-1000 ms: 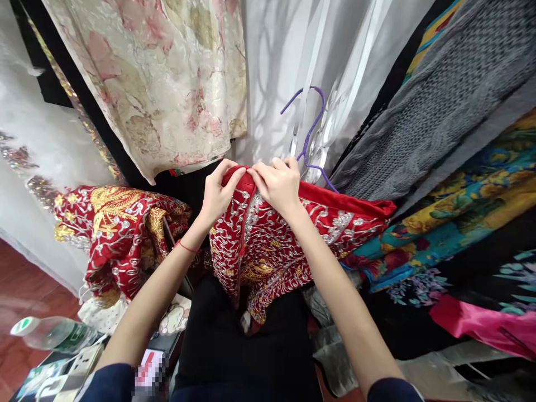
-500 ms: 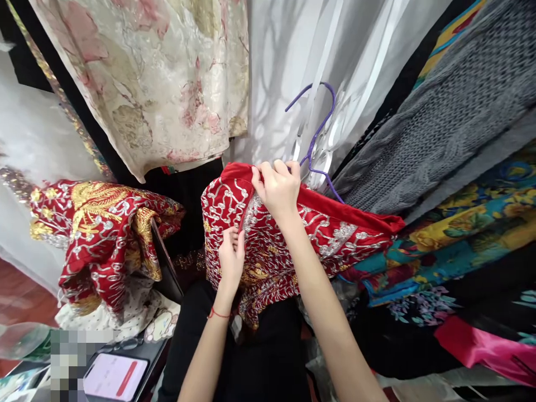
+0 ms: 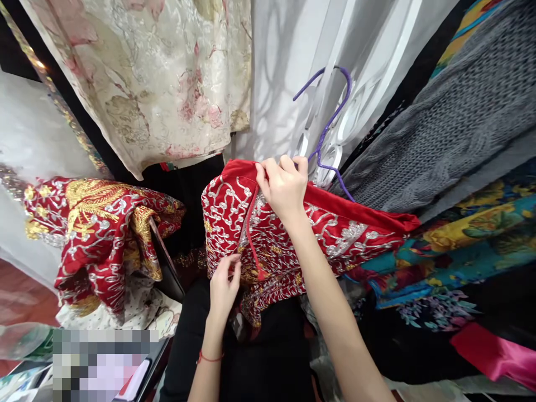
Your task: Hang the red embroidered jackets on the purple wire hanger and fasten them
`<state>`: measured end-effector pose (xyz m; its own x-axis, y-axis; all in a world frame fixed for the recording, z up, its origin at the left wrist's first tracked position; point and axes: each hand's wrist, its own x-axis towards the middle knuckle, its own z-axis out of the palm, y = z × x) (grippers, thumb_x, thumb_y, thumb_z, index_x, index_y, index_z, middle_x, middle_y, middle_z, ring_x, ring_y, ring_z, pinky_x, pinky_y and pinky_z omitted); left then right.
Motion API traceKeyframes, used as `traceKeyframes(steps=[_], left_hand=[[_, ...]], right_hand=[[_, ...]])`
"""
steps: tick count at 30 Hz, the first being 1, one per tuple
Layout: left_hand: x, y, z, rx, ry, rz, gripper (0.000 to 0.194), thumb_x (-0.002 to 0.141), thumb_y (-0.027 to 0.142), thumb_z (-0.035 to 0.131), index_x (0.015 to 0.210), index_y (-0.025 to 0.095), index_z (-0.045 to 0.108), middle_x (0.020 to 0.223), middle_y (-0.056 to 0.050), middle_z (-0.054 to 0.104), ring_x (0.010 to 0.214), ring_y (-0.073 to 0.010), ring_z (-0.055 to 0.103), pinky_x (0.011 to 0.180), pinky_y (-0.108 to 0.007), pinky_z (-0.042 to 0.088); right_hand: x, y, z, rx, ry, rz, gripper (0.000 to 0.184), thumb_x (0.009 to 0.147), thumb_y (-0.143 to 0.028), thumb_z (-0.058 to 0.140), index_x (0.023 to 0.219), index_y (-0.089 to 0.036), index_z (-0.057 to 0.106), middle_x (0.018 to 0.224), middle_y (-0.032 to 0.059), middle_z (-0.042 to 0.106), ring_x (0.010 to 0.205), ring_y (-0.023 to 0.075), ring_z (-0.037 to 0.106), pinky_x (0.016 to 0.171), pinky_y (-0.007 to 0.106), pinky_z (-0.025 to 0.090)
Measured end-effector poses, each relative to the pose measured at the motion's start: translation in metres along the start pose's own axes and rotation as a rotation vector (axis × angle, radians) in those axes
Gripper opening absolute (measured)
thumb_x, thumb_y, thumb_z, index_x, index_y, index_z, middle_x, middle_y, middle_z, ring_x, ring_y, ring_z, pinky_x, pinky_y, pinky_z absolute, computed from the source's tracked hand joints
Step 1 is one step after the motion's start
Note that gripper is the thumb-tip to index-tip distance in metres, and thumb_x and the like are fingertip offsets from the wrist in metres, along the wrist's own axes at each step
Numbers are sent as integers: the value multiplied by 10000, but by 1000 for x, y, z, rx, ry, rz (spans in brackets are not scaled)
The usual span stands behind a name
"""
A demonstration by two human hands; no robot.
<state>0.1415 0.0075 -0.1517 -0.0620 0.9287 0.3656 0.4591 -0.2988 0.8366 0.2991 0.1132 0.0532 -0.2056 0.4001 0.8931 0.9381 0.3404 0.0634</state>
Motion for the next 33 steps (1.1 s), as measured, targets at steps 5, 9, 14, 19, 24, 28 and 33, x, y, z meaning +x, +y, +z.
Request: traceKeyframes(steps=[5, 9, 14, 19, 24, 28, 33], left_hand=[[27, -6, 2, -29, 119, -25, 221, 918, 415, 575, 1006, 218, 621, 989, -66, 715, 871, -190, 699, 723, -297, 555], [44, 2, 6, -27, 236, -29, 272, 877, 472, 627, 965, 216, 597, 834, -26, 690, 706, -160, 666, 668, -282, 534], [57, 8, 8, 51, 274, 17, 225, 887, 440, 613, 905, 216, 625, 816, -20, 677, 680, -146, 623, 701, -284, 506], [57, 13, 10, -29, 212, 31, 215, 905, 408, 550, 831, 207, 565, 860, -44, 607, 742, -154, 591, 608, -255, 470], [59, 12, 7, -227, 36, -154, 296, 882, 465, 533, 750, 200, 549, 641, 18, 535, 580, -121, 481, 571, -251, 400], [71, 10, -4, -487, -87, -372, 338, 738, 505, 658, 697, 171, 623, 643, -18, 635, 598, -131, 561, 586, -252, 414], [79, 16, -13, -655, -120, -588, 371, 606, 465, 768, 787, 156, 674, 873, -124, 764, 897, -242, 720, 593, -225, 432]], right_hand=[[1, -2, -2, -13, -43, 18, 375, 1027, -316, 380, 782, -203, 641, 661, 40, 585, 754, 208, 537, 857, 408, 357], [-1, -2, -1, 4, 69, -18, 401, 1028, -311, 377, 724, -209, 618, 626, 30, 600, 718, 191, 519, 838, 388, 356], [-1, -1, 2, 0, 110, -31, 403, 1024, -307, 389, 708, -206, 617, 614, 27, 606, 706, 186, 517, 834, 378, 352], [-1, -2, 3, 25, 110, -4, 409, 1027, -325, 374, 714, -211, 613, 616, 30, 591, 724, 196, 517, 844, 391, 358], [-1, -2, 1, 10, 95, -9, 402, 1027, -313, 380, 714, -206, 609, 618, 28, 581, 719, 192, 505, 841, 388, 352], [-1, -3, 1, -38, 94, -16, 405, 1031, -305, 379, 723, -200, 620, 619, 21, 585, 719, 180, 508, 836, 374, 346], [1, -5, 1, -70, 106, -14, 423, 1039, -313, 367, 722, -190, 619, 608, 11, 590, 718, 168, 514, 838, 355, 335]])
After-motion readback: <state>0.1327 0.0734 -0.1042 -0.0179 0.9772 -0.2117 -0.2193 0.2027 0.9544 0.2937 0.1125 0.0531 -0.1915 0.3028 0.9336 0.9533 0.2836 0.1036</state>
